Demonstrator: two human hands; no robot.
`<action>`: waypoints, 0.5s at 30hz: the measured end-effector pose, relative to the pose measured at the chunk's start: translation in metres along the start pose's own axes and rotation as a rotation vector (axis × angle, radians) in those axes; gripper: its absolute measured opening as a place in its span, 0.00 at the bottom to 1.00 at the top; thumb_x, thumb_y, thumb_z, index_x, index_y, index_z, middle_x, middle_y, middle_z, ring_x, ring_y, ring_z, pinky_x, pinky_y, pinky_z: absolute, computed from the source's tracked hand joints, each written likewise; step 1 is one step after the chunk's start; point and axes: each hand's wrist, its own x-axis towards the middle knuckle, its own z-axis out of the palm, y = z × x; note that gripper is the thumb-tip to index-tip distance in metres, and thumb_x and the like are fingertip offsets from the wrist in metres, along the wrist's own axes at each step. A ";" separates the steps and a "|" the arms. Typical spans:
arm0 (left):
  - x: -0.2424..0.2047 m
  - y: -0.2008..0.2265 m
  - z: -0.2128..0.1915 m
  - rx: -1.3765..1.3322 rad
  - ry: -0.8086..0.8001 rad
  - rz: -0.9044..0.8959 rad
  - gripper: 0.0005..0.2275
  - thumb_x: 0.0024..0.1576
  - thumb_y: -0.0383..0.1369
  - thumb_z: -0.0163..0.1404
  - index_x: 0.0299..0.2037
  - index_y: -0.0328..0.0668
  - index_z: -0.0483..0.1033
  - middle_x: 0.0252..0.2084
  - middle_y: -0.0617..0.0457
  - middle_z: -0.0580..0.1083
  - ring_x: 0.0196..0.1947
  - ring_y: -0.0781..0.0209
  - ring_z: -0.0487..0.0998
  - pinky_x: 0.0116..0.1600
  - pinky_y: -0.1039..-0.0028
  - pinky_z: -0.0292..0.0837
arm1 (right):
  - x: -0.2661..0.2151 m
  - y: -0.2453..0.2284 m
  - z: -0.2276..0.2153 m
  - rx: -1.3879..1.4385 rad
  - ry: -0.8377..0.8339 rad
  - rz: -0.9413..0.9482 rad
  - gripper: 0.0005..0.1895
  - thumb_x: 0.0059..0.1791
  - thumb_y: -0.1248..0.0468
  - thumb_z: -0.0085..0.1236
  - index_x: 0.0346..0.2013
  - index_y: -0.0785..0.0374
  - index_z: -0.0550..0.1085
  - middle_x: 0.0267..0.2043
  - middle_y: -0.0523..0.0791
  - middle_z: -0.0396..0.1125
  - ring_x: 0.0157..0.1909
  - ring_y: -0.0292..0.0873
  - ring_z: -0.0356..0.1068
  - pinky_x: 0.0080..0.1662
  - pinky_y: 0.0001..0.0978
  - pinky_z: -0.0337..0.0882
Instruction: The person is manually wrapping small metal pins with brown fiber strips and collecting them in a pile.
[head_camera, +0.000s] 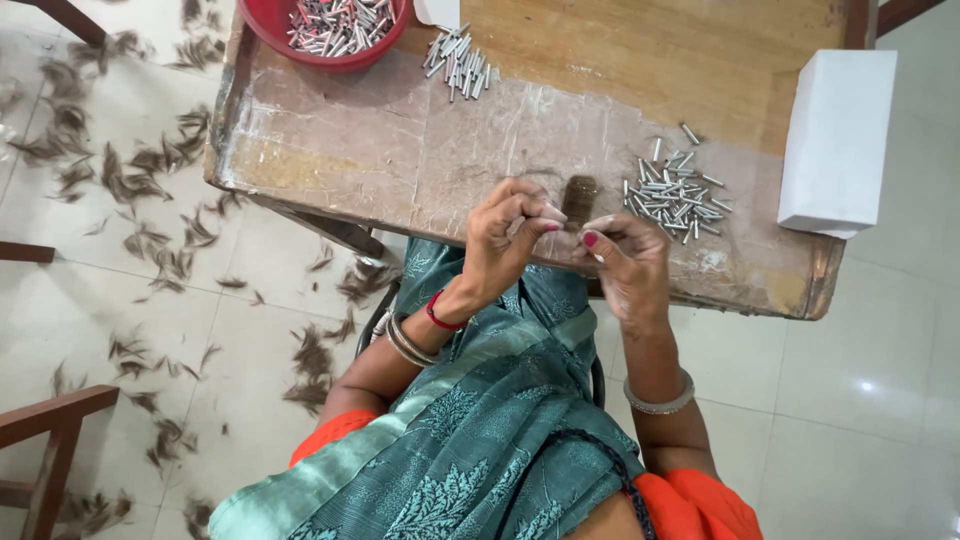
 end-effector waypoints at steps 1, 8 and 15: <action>0.000 -0.002 -0.002 -0.004 0.026 0.026 0.06 0.55 0.17 0.58 0.38 0.34 0.80 0.44 0.49 0.75 0.45 0.63 0.79 0.49 0.77 0.76 | 0.002 -0.009 -0.001 -0.365 0.051 -0.155 0.06 0.53 0.68 0.66 0.42 0.67 0.79 0.38 0.49 0.77 0.38 0.44 0.79 0.43 0.33 0.83; -0.013 -0.031 0.025 -0.710 -0.026 -0.393 0.01 0.65 0.24 0.55 0.43 0.34 0.79 0.45 0.55 0.76 0.44 0.70 0.75 0.52 0.82 0.73 | -0.001 -0.039 0.030 -0.579 0.013 -0.589 0.13 0.51 0.68 0.68 0.49 0.64 0.76 0.53 0.48 0.71 0.55 0.42 0.74 0.56 0.32 0.79; -0.014 -0.010 0.035 -1.161 -0.099 -0.805 0.05 0.65 0.28 0.51 0.45 0.35 0.79 0.40 0.56 0.79 0.39 0.71 0.76 0.47 0.80 0.73 | 0.006 -0.031 0.023 -0.639 0.022 -0.789 0.04 0.50 0.71 0.68 0.39 0.64 0.80 0.46 0.48 0.71 0.42 0.39 0.71 0.40 0.26 0.72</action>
